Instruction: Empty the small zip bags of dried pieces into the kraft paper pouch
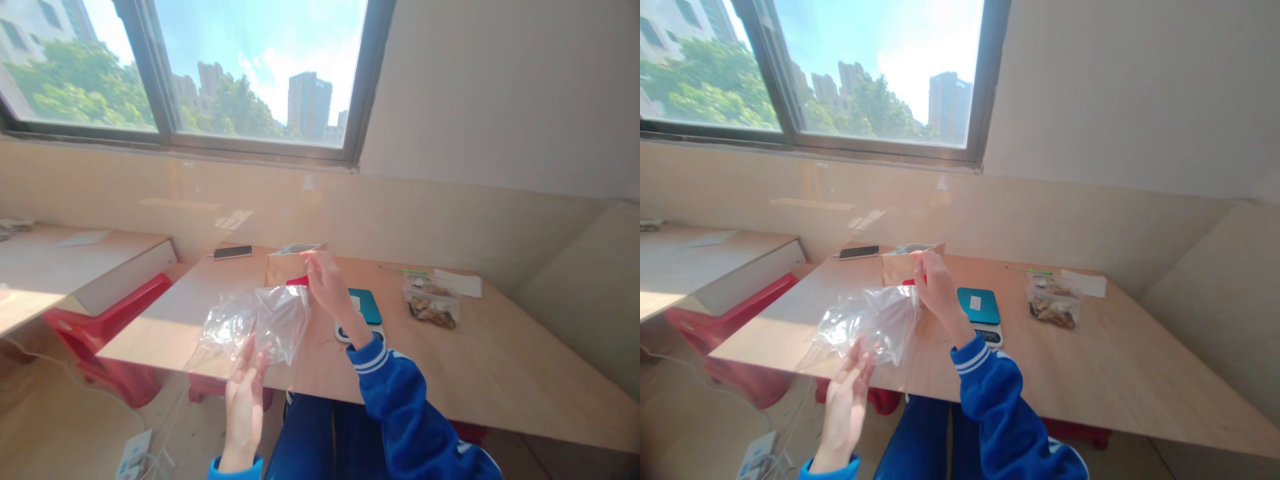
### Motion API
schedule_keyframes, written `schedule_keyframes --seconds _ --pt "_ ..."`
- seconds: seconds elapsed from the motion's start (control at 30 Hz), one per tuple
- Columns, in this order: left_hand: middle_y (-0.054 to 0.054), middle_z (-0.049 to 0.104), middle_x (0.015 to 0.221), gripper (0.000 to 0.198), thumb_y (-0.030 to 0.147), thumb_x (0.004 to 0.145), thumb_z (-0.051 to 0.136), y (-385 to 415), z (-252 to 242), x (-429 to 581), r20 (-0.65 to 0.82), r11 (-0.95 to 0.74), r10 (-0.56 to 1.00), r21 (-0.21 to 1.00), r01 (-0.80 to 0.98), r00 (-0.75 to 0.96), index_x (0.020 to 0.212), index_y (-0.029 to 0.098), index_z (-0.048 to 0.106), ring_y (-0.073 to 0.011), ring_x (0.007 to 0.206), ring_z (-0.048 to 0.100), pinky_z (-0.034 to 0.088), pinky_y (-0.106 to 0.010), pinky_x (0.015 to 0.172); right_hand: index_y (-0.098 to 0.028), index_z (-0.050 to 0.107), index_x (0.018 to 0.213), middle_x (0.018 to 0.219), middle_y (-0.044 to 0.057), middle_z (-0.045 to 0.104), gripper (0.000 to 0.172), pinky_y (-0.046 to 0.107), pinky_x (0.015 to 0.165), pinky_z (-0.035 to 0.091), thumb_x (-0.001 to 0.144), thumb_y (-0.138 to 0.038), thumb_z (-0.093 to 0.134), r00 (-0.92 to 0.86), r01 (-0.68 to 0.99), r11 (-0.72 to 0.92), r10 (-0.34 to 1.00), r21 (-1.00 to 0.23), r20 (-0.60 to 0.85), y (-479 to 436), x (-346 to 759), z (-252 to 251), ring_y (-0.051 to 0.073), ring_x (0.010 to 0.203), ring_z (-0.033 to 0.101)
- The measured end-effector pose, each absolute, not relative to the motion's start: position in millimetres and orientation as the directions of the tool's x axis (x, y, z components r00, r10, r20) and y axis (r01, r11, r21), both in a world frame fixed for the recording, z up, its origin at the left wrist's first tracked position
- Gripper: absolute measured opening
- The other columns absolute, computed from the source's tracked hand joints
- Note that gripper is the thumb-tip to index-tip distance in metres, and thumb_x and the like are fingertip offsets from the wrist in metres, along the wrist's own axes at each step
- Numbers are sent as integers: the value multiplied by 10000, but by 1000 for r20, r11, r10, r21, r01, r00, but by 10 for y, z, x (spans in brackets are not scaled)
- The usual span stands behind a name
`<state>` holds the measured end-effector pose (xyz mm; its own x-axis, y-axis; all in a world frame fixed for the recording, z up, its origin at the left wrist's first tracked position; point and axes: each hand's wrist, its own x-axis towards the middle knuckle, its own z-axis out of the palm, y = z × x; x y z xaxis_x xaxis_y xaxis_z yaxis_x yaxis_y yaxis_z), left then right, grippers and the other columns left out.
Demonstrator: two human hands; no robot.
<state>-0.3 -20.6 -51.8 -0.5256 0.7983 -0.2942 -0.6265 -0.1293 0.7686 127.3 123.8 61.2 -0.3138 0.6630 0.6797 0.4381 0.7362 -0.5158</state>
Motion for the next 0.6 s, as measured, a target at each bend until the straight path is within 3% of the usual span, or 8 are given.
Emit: schedule_keyframes --seconds 0.1,0.23,0.4,0.53,0.6 --pt "-35 557 1370 403 217 745 701 -233 -535 58 -231 -104 856 800 -591 -462 1146 241 669 -223 1224 548 442 -312 1048 -213 636 985 984 74 657 215 355 834 463 916 -331 470 -450 436 721 693 -539 564 1036 1299 538 213 929 593" --pt "-106 629 1274 451 292 707 721 -291 -519 85 -160 -56 919 852 -520 -361 1143 193 664 -250 1214 555 418 -370 1057 -191 654 754 737 31 674 243 281 627 429 868 -383 561 -537 462 626 761 -628 364 1079 1340 522 161 686 594" --pt "-119 681 1180 461 321 688 747 -326 -486 1 -102 -57 921 919 -391 -375 1110 152 673 -252 1139 606 451 -372 1009 -201 658 809 707 -2 653 239 252 588 409 823 -436 618 -427 392 582 801 -712 419 1167 1337 512 137 654 570" --pt "-78 694 1154 381 222 731 706 -353 -502 -223 -148 -109 846 893 -437 -513 1103 157 666 -209 1090 627 466 -327 981 -197 641 970 913 45 689 366 278 720 481 917 -491 429 -352 277 558 817 -783 457 1284 1598 327 159 817 630" --pt "-54 701 1128 352 163 757 668 -333 -523 -407 -161 -161 772 886 -435 -615 1109 164 658 -171 1017 651 458 -317 984 -180 629 1009 999 83 686 390 314 802 492 947 -442 347 -200 391 508 861 -767 468 1414 1942 131 178 901 638"
